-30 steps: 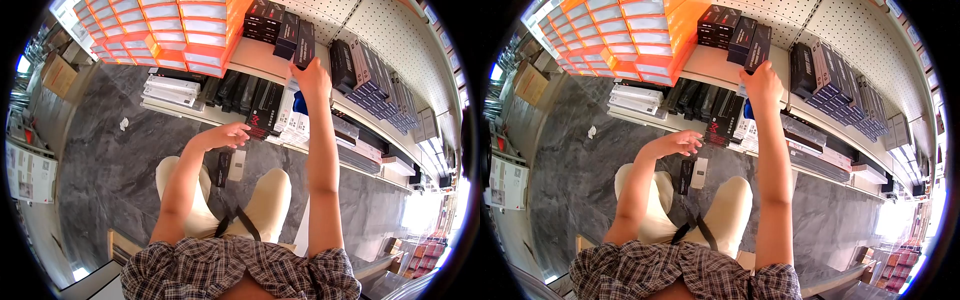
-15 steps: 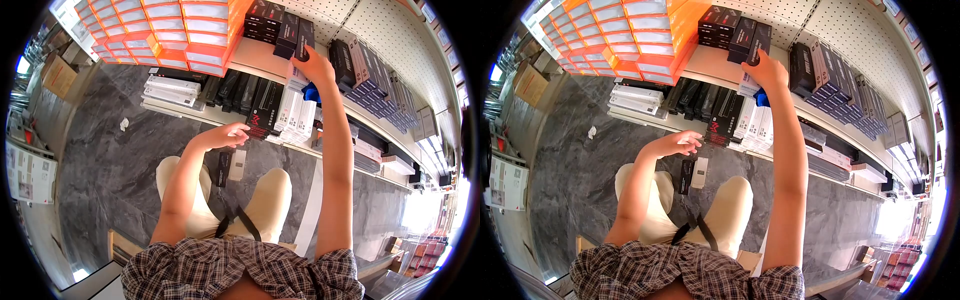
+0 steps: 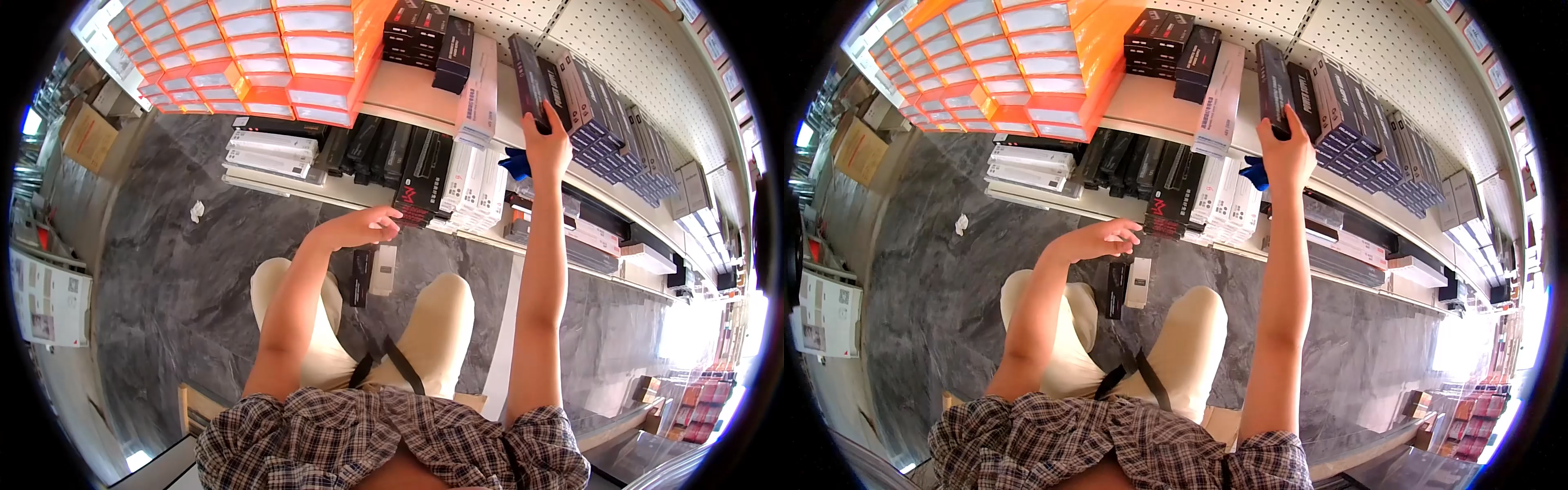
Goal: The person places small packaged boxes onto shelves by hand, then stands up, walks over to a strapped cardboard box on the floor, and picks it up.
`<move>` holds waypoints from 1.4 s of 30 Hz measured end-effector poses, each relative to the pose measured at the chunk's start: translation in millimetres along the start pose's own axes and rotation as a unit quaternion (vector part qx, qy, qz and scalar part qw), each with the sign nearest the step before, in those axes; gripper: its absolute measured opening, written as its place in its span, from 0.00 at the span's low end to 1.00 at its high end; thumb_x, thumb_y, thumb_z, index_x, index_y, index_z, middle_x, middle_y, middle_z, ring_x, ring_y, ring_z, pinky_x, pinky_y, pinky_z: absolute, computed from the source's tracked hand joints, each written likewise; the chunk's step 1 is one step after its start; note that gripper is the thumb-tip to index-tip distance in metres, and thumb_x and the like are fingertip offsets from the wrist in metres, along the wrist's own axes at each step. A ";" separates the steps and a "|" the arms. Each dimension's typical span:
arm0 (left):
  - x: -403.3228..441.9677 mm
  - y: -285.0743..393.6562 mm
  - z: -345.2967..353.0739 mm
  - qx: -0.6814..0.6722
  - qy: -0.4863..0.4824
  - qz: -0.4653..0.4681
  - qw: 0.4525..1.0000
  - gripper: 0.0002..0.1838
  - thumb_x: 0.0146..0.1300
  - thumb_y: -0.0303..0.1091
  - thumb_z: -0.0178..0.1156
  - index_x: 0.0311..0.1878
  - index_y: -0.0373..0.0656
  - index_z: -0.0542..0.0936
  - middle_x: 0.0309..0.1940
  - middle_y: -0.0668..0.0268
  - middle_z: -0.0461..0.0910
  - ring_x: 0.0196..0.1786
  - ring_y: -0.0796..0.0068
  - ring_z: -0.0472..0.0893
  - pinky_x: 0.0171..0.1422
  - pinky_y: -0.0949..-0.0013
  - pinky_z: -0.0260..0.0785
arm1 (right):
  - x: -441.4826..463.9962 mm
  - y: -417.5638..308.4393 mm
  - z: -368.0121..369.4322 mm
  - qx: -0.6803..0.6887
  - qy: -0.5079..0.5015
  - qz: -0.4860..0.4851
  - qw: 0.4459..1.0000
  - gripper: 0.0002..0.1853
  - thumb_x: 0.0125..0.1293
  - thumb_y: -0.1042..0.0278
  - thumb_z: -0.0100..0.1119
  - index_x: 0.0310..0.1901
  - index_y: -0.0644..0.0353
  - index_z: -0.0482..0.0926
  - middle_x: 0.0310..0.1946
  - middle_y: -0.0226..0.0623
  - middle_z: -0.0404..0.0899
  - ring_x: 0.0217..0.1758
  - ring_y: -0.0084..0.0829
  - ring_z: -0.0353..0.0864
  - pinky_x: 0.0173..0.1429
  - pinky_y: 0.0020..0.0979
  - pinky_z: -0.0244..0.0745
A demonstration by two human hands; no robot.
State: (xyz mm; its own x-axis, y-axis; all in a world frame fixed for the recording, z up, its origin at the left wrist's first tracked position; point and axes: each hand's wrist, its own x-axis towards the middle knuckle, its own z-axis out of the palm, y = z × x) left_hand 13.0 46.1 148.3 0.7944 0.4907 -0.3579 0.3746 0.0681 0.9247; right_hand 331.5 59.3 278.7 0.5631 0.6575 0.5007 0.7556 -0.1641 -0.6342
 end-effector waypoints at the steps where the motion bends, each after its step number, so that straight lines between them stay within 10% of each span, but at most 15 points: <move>1: 0.6 0.1 1.0 0.001 -0.003 -0.001 1.000 0.28 0.64 0.43 0.56 0.64 0.45 0.62 0.53 0.61 0.73 0.51 0.72 0.74 0.56 0.69 0.67 | -3.4 1.7 2.6 -0.013 0.001 -0.025 1.000 0.30 0.50 0.49 0.60 0.54 0.54 0.76 0.45 0.41 0.80 0.46 0.40 0.80 0.51 0.33 0.73; 12: -2.6 4.2 3.8 0.043 0.004 0.024 0.999 0.33 0.63 0.55 0.54 0.63 0.44 0.63 0.52 0.61 0.74 0.54 0.67 0.75 0.58 0.69 0.65 | -3.8 4.0 28.1 0.069 0.003 0.075 0.995 0.26 0.50 0.53 0.61 0.51 0.54 0.79 0.42 0.44 0.81 0.45 0.41 0.81 0.52 0.33 0.72; 25: -8.5 6.1 -3.2 0.034 0.018 0.028 0.999 0.32 0.62 0.53 0.55 0.63 0.43 0.62 0.55 0.58 0.73 0.56 0.66 0.74 0.59 0.67 0.64 | 28.8 -77.4 33.6 -0.032 0.029 -0.173 0.984 0.28 0.52 0.46 0.59 0.50 0.56 0.78 0.46 0.42 0.79 0.45 0.42 0.80 0.49 0.35 0.75; 33: -11.4 7.1 -7.7 0.054 0.025 0.012 0.998 0.29 0.65 0.48 0.53 0.63 0.43 0.62 0.54 0.59 0.73 0.52 0.70 0.75 0.57 0.69 0.65 | 27.0 -112.5 65.5 -0.241 -0.266 -0.143 0.922 0.36 0.53 0.33 0.52 0.59 0.47 0.69 0.37 0.41 0.81 0.44 0.44 0.80 0.45 0.41 0.76; 42: -10.9 1.6 -5.8 0.130 0.075 -0.044 0.988 0.30 0.64 0.50 0.54 0.63 0.42 0.62 0.54 0.57 0.73 0.55 0.67 0.74 0.56 0.67 0.66 | -11.5 -93.1 -4.4 -0.059 -0.058 -0.177 0.981 0.26 0.56 0.46 0.59 0.51 0.54 0.74 0.37 0.41 0.80 0.41 0.39 0.80 0.40 0.37 0.74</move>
State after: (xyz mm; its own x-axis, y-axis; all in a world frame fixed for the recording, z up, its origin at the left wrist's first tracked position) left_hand 2.2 45.9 154.4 0.6802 0.6178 -0.3946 0.5652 -0.0992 0.8190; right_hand 256.2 63.8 334.6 0.2226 0.7668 0.6021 0.9338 0.0096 -0.3576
